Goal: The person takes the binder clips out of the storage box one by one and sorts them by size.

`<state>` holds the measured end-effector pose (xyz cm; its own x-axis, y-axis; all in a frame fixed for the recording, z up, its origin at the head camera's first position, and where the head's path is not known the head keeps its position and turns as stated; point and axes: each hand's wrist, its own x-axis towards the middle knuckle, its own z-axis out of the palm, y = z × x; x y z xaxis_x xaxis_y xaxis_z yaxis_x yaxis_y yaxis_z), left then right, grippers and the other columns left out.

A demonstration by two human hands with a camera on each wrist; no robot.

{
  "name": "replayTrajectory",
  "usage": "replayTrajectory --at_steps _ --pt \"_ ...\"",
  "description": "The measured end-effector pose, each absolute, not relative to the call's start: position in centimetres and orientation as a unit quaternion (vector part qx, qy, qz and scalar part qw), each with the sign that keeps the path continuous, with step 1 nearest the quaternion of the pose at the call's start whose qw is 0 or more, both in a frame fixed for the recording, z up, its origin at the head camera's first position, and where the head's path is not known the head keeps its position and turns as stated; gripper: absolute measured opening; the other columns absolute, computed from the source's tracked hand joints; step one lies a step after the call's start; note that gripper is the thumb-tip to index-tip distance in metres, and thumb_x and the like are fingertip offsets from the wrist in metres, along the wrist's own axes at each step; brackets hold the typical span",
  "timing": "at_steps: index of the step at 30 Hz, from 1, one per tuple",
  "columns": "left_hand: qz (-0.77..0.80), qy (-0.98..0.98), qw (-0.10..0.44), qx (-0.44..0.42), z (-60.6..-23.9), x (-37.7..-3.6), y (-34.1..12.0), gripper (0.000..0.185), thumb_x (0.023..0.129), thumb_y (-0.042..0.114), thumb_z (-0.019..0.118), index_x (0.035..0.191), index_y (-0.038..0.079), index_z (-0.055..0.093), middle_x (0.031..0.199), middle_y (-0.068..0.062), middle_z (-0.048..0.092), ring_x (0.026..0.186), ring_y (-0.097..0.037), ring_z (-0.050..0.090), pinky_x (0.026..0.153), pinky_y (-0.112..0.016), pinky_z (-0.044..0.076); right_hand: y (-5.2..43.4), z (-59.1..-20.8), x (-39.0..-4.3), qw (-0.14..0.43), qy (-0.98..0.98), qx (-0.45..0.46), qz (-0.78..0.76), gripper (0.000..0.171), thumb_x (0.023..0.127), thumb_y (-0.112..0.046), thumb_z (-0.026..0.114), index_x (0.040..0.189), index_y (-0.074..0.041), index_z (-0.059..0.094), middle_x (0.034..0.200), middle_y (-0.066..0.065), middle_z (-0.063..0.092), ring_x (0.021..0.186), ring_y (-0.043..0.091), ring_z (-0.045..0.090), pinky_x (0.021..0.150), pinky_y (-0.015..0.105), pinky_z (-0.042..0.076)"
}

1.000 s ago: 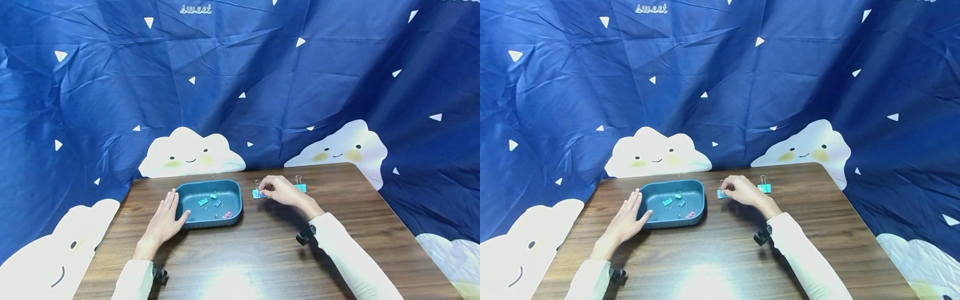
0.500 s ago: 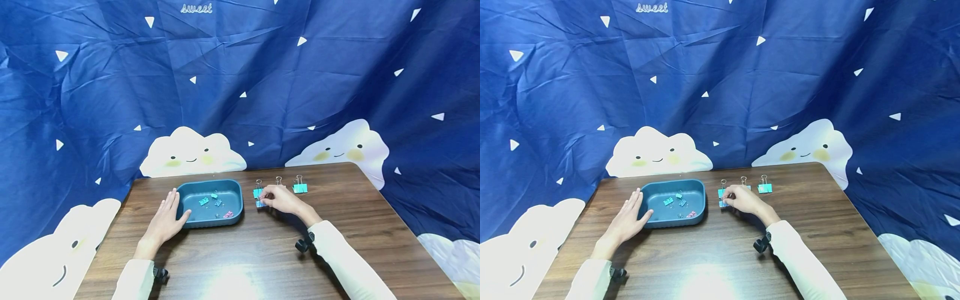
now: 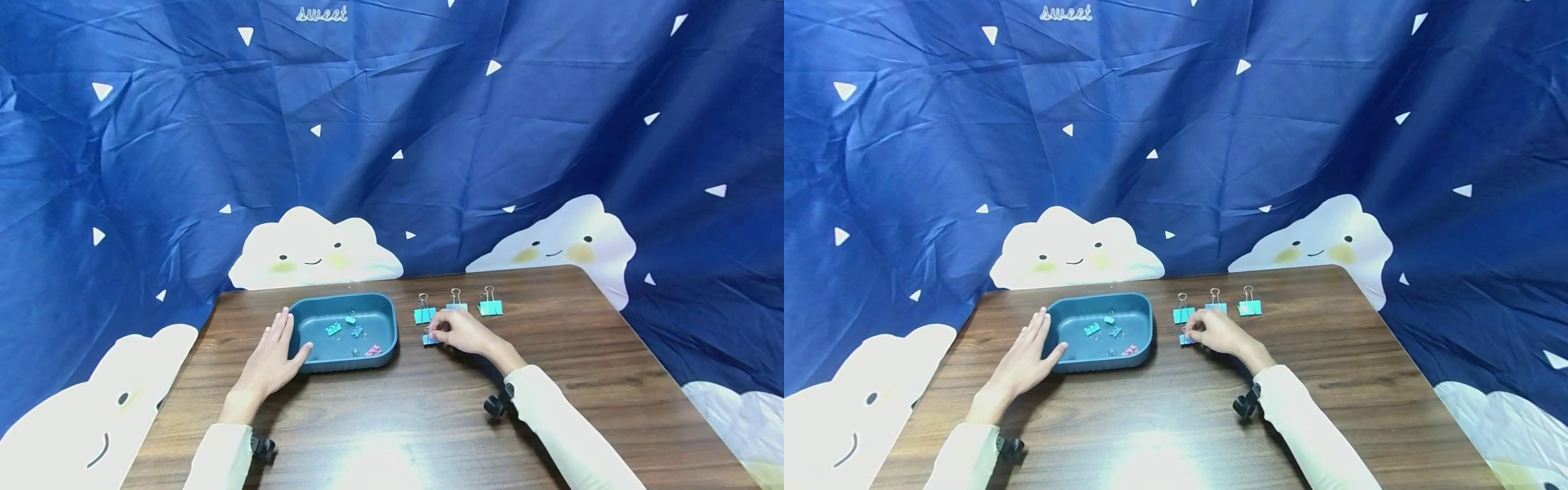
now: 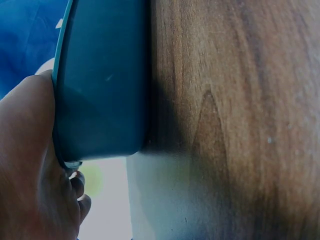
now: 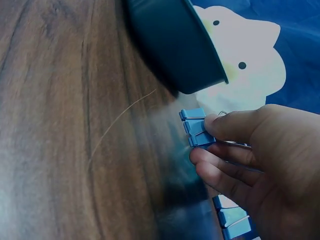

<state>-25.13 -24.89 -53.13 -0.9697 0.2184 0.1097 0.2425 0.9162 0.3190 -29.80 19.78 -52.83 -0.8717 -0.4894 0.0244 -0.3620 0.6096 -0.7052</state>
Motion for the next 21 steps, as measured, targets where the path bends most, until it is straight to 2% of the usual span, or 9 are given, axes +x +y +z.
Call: replayTrajectory --at_steps 7,21 --pt "-0.17 -0.978 0.032 -0.117 -53.1 -25.2 -24.9 0.092 0.109 0.056 0.05 0.167 -0.007 0.018 0.178 -0.023 0.011 0.166 -0.041 0.012 0.136 -0.057 0.016 19.9 -53.8 -30.0 0.057 0.902 -0.263 -0.339 0.006 0.1 -0.016 0.075 0.096 -0.013 0.077 0.096 -0.004 0.077 0.078 0.004 0.061 0.07 0.024 0.052" --pt "-0.17 -0.977 0.031 -0.121 -53.1 -25.2 -24.9 0.092 0.109 0.058 0.048 0.167 -0.008 0.019 0.178 -0.023 0.011 0.166 -0.041 0.012 0.136 -0.058 0.016 20.0 -53.9 -29.9 0.076 0.9 -0.254 -0.346 0.006 0.101 -0.019 0.075 0.096 -0.016 0.076 0.103 -0.002 0.077 0.08 0.008 0.059 0.071 0.024 0.051"
